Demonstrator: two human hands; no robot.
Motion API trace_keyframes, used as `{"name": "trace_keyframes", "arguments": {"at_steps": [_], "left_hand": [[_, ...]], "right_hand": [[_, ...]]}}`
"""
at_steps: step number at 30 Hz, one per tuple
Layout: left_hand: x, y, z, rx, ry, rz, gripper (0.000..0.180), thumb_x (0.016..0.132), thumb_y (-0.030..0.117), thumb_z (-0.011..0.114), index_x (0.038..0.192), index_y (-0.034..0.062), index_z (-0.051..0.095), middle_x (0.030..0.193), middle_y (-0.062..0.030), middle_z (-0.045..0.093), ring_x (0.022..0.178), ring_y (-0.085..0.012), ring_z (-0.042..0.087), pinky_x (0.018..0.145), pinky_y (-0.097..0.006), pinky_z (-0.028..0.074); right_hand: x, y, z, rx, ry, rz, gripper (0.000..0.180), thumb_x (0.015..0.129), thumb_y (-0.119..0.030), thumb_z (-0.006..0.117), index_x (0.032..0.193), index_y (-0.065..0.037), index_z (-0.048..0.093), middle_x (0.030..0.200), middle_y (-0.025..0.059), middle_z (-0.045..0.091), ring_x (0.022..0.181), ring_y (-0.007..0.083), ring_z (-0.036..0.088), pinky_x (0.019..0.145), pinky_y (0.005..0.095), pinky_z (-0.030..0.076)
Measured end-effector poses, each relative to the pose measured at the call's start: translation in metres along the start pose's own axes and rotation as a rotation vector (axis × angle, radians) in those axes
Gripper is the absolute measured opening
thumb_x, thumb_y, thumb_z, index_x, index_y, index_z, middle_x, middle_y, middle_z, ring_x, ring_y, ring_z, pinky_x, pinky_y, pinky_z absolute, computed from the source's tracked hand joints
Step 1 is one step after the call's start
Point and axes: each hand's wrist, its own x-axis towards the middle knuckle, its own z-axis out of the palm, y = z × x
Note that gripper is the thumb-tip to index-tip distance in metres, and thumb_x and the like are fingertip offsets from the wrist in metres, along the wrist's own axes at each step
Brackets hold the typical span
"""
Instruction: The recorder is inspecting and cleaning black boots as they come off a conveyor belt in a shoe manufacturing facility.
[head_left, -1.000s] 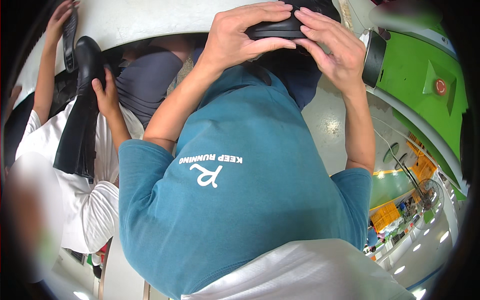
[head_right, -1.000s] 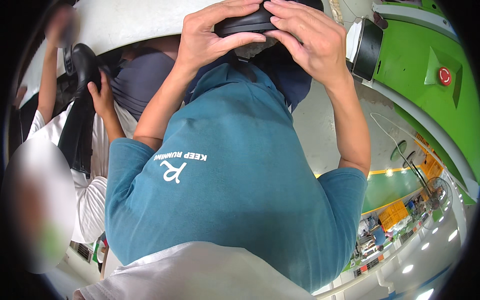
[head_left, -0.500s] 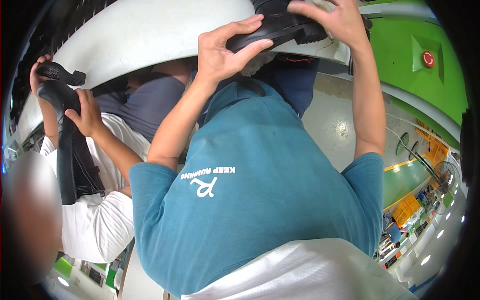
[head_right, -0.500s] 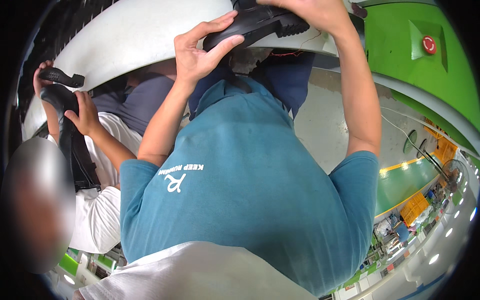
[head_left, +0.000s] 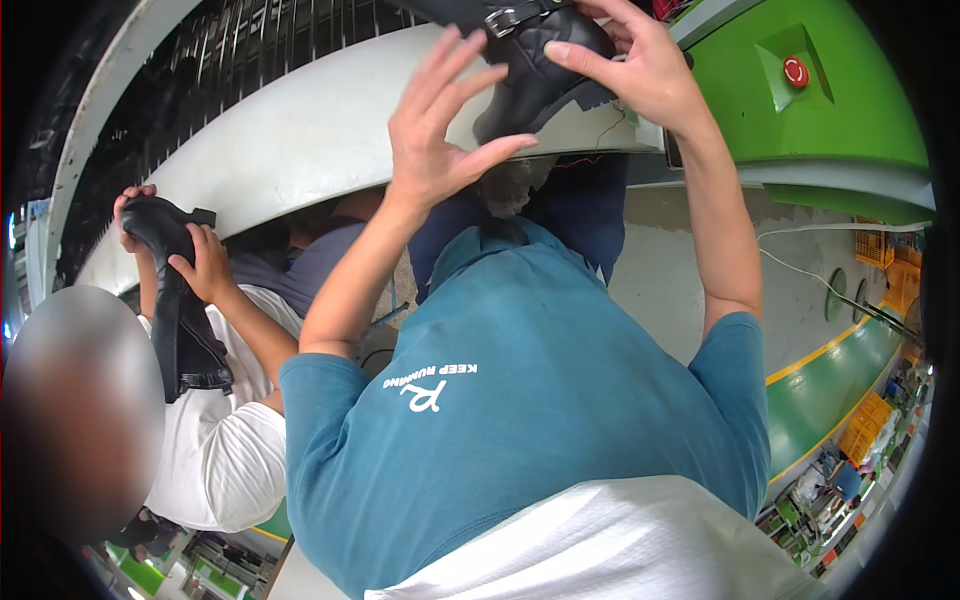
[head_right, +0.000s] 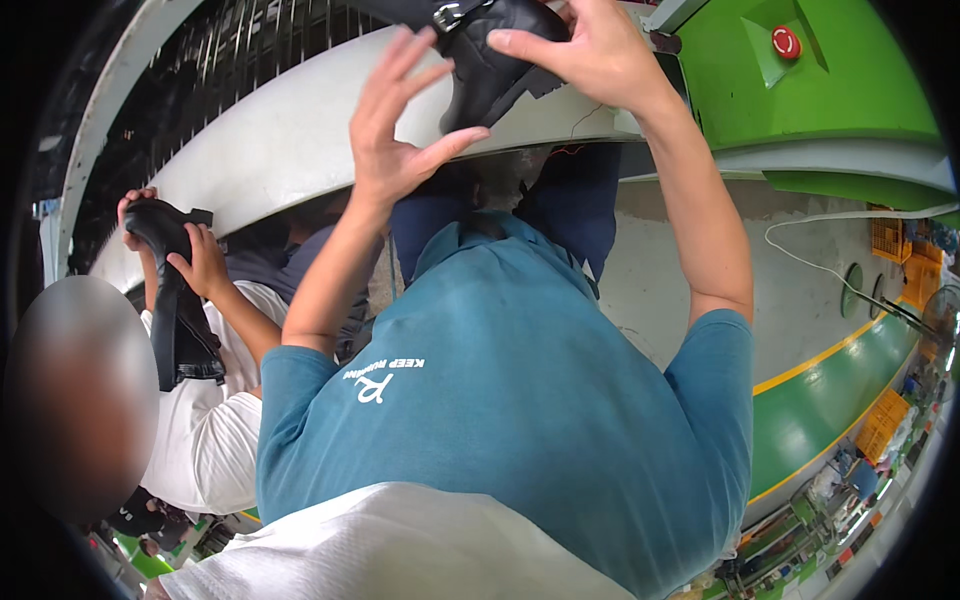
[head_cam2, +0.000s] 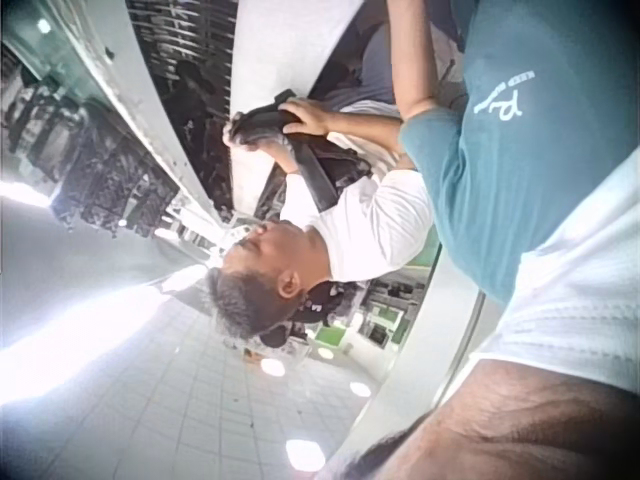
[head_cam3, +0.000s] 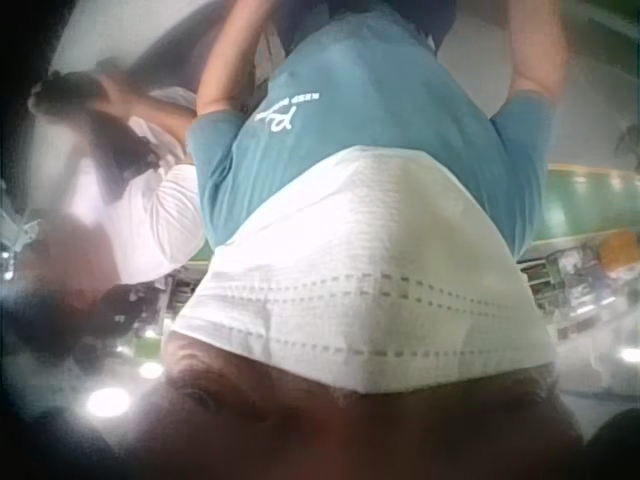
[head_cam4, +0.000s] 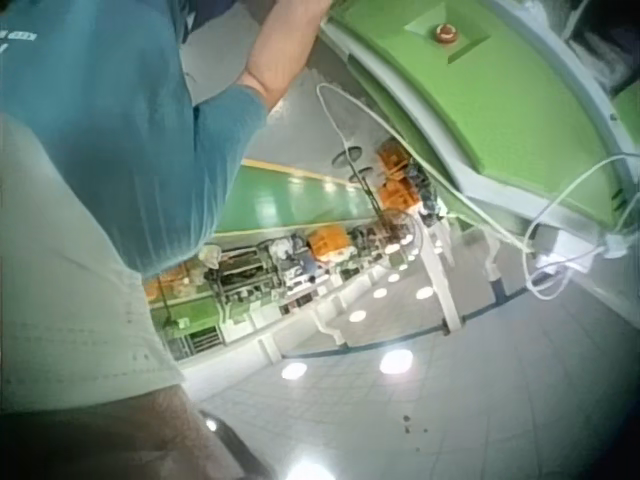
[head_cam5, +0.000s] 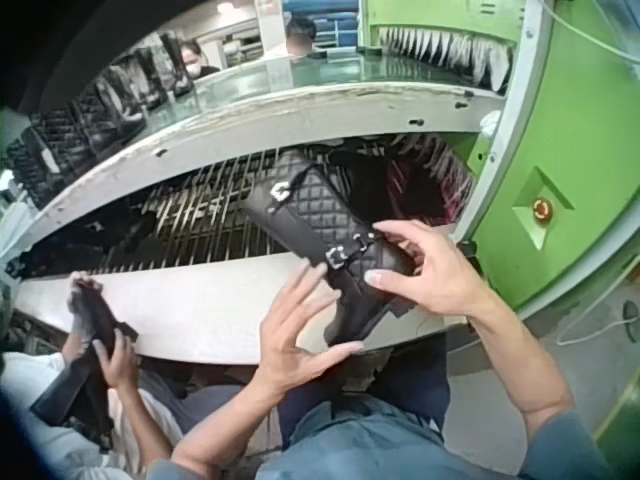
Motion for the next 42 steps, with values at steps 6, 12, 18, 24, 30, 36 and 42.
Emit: {"name": "trace_keyframes", "arguments": {"at_steps": [6,12,18,24,30,36,42], "left_hand": [[0.11,0.002,-0.017,0.129,-0.102,0.597,0.082,0.073,0.047,0.089,0.138,0.0039,0.062,0.119,-0.015,0.073,0.115,-0.0323,0.07,0.105,-0.044,0.051],[0.135,0.037,-0.059,0.399,-0.816,0.18,0.062,0.087,0.052,0.079,0.122,0.0015,0.067,0.091,-0.0208,0.073,0.083,-0.0404,0.072,0.07,-0.046,0.057],[0.162,0.056,-0.048,0.411,-0.967,0.085,0.061,0.095,0.053,0.073,0.126,0.0011,0.066,0.081,-0.0249,0.071,0.074,-0.0445,0.07,0.064,-0.048,0.055],[0.153,0.022,-0.042,0.37,-0.876,0.08,0.058,0.096,0.054,0.072,0.114,-0.0006,0.068,0.076,-0.0247,0.069,0.072,-0.0454,0.07,0.063,-0.05,0.054],[0.154,0.022,-0.037,0.268,-0.843,-0.028,0.057,0.093,0.054,0.075,0.108,-0.0006,0.071,0.071,-0.0224,0.069,0.068,-0.0428,0.071,0.06,-0.047,0.054],[0.151,0.023,-0.033,0.342,-0.815,0.116,0.055,0.091,0.053,0.078,0.102,-0.0006,0.07,0.066,-0.0213,0.065,0.064,-0.0433,0.068,0.056,-0.047,0.052],[0.148,0.028,-0.035,0.318,-0.812,0.127,0.053,0.09,0.051,0.079,0.1,0.0001,0.069,0.066,-0.0215,0.064,0.062,-0.0423,0.068,0.055,-0.046,0.052]], "right_hand": [[0.008,0.003,0.001,0.035,0.1,-0.862,0.059,0.081,-0.022,0.091,0.131,0.0,0.068,0.119,0.0134,0.068,0.106,0.0262,0.069,0.094,0.0354,0.054],[-0.026,0.02,0.03,0.856,0.175,0.124,0.048,0.113,-0.036,0.05,0.146,-0.001,0.056,0.131,0.0112,0.066,0.123,0.0183,0.062,0.111,0.0332,0.046],[-0.009,0.016,0.07,1.014,0.371,0.073,0.05,0.115,-0.042,0.043,0.132,0.0,0.064,0.124,0.011,0.071,0.117,0.0184,0.065,0.107,0.0339,0.049],[0.007,0.036,0.066,1.694,0.602,0.342,0.046,0.108,-0.041,0.05,0.109,0.0,0.07,0.111,0.0172,0.076,0.108,0.0299,0.071,0.103,0.0393,0.054],[0.006,0.035,0.071,1.326,0.498,0.197,0.052,0.11,-0.042,0.046,0.123,0.002,0.068,0.116,0.0159,0.075,0.111,0.0266,0.07,0.104,0.0384,0.053],[-0.002,0.018,0.067,1.223,0.412,0.19,0.055,0.112,-0.044,0.039,0.134,0.001,0.062,0.121,0.0146,0.073,0.108,0.024,0.07,0.102,0.0365,0.053],[-0.007,0.012,0.069,1.104,0.419,0.183,0.058,0.113,-0.045,0.034,0.136,0.002,0.06,0.119,0.0135,0.072,0.108,0.0225,0.07,0.103,0.0358,0.053]]}}
